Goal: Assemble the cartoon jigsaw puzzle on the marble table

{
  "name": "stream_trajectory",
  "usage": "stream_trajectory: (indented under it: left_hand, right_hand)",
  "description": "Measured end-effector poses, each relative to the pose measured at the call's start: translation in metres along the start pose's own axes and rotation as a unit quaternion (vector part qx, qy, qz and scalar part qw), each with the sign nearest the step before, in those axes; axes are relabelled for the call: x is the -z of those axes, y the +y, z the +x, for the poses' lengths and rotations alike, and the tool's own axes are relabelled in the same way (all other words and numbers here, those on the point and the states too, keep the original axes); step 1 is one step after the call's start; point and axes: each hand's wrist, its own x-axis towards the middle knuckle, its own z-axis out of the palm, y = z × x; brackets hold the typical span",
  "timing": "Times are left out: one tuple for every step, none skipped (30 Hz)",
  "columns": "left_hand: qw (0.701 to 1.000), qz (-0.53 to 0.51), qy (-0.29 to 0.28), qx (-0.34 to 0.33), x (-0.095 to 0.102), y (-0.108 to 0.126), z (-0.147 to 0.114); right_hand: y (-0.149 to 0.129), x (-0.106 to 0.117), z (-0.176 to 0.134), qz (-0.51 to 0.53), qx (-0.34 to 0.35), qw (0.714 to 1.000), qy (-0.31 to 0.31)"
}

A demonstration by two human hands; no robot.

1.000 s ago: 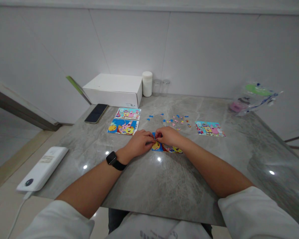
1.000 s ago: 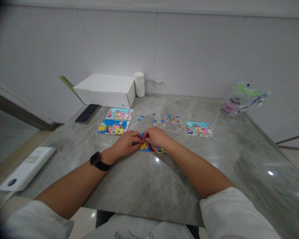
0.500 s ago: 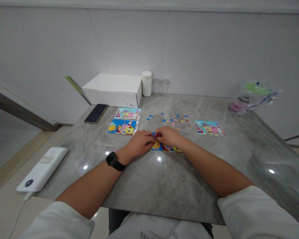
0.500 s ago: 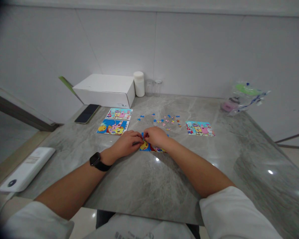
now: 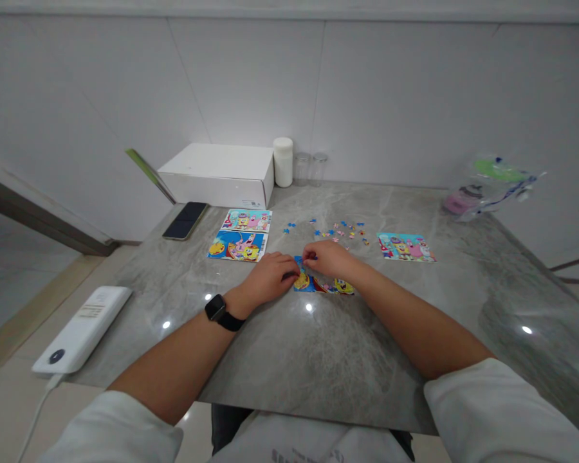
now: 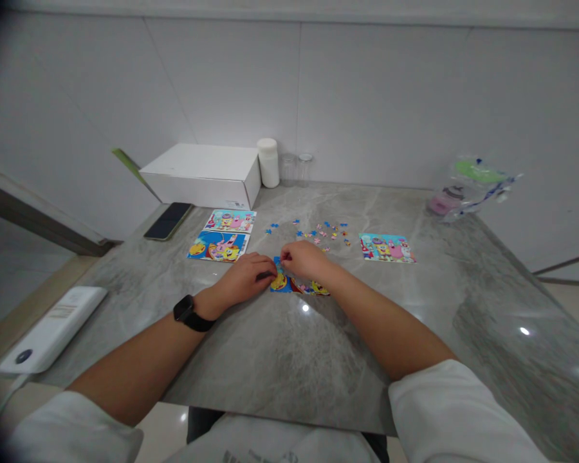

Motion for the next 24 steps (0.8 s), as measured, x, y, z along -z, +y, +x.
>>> stream_trajectory:
  left_hand:
    - [1.000, -0.010, 0.002, 0.003, 0.000, -0.001, 0.000]
    - [1.000, -0.022, 0.008, 0.006, 0.000, -0.002, 0.001]
    - [0.999, -0.035, 0.015, 0.010, 0.000, -0.003, 0.001]
    - [0.998, -0.046, 0.026, 0.015, 0.000, -0.004, 0.001]
    - [0.997, -0.056, 0.037, 0.022, 0.000, -0.005, 0.002]
    - [0.996, -0.062, 0.048, 0.030, -0.001, -0.006, 0.002]
    - [0.996, -0.064, 0.057, 0.037, -0.001, -0.007, 0.002]
    - [0.995, -0.063, 0.063, 0.041, -0.001, -0.007, 0.002]
    - [0.995, -0.058, 0.066, 0.043, -0.002, -0.008, 0.002]
    - [0.995, -0.051, 0.067, 0.044, -0.002, -0.008, 0.001]
    - [0.996, -0.043, 0.066, 0.043, -0.002, -0.008, 0.001]
    - [0.997, -0.035, 0.063, 0.041, -0.002, -0.008, 0.001]
    - [0.997, -0.026, 0.059, 0.040, -0.002, -0.008, 0.000]
    - [0.998, -0.018, 0.053, 0.037, -0.002, -0.008, 0.000]
    - [0.998, -0.010, 0.048, 0.035, -0.002, -0.008, 0.000]
    - [0.999, -0.002, 0.044, 0.033, -0.002, -0.008, -0.001]
    - [0.999, 0.003, 0.040, 0.031, -0.002, -0.008, -0.001]
    - [0.999, 0.006, 0.038, 0.030, -0.002, -0.007, -0.001]
    - [0.999, 0.007, 0.037, 0.030, -0.002, -0.007, -0.001]
    - [0.999, 0.007, 0.036, 0.030, -0.002, -0.007, -0.001]
    - [0.999, 0.005, 0.035, 0.030, -0.001, -0.007, -0.001]
    - [0.999, 0.003, 0.035, 0.030, -0.001, -0.007, -0.001]
    - [0.999, 0.000, 0.034, 0.029, -0.001, -0.006, -0.001]
    - [0.999, -0.003, 0.035, 0.028, -0.001, -0.006, -0.001]
  right_hand:
    - [0.003, 0.003, 0.000, 0.003, -0.002, 1.000, 0.008]
    - [0.005, 0.005, 0.001, 0.006, -0.006, 1.000, 0.015]
    - [0.008, 0.008, 0.001, 0.009, -0.012, 1.000, 0.021]
    - [0.010, 0.012, 0.001, 0.012, -0.018, 0.999, 0.028]
    - [0.012, 0.015, 0.001, 0.015, -0.024, 0.999, 0.035]
    - [0.013, 0.018, 0.001, 0.017, -0.030, 0.999, 0.042]
    - [0.014, 0.021, 0.000, 0.020, -0.034, 0.998, 0.048]
    - [0.014, 0.024, 0.000, 0.022, -0.038, 0.998, 0.053]
    - [0.015, 0.027, -0.001, 0.022, -0.041, 0.997, 0.055]
    - [0.015, 0.030, -0.002, 0.019, -0.044, 0.997, 0.057]
    - [0.015, 0.033, -0.003, 0.013, -0.047, 0.997, 0.057]
    - [0.016, 0.036, -0.004, 0.006, -0.049, 0.997, 0.056]
    - [0.017, 0.039, -0.006, -0.002, -0.051, 0.997, 0.054]
    - [0.019, 0.043, -0.008, -0.011, -0.051, 0.997, 0.052]
    - [0.021, 0.048, -0.012, -0.020, -0.051, 0.997, 0.050]
    - [0.023, 0.053, -0.016, -0.028, -0.052, 0.997, 0.048]
    - [0.025, 0.060, -0.021, -0.035, -0.053, 0.997, 0.046]
    - [0.027, 0.066, -0.027, -0.039, -0.053, 0.997, 0.046]
    - [0.030, 0.074, -0.033, -0.038, -0.053, 0.997, 0.047]
    - [0.032, 0.081, -0.039, -0.031, -0.053, 0.997, 0.049]
    - [0.034, 0.088, -0.045, -0.021, -0.054, 0.997, 0.055]
    - [0.035, 0.094, -0.051, -0.012, -0.056, 0.997, 0.060]
    - [0.037, 0.099, -0.056, -0.004, -0.058, 0.996, 0.063]
    - [0.039, 0.103, -0.060, 0.000, -0.061, 0.996, 0.066]
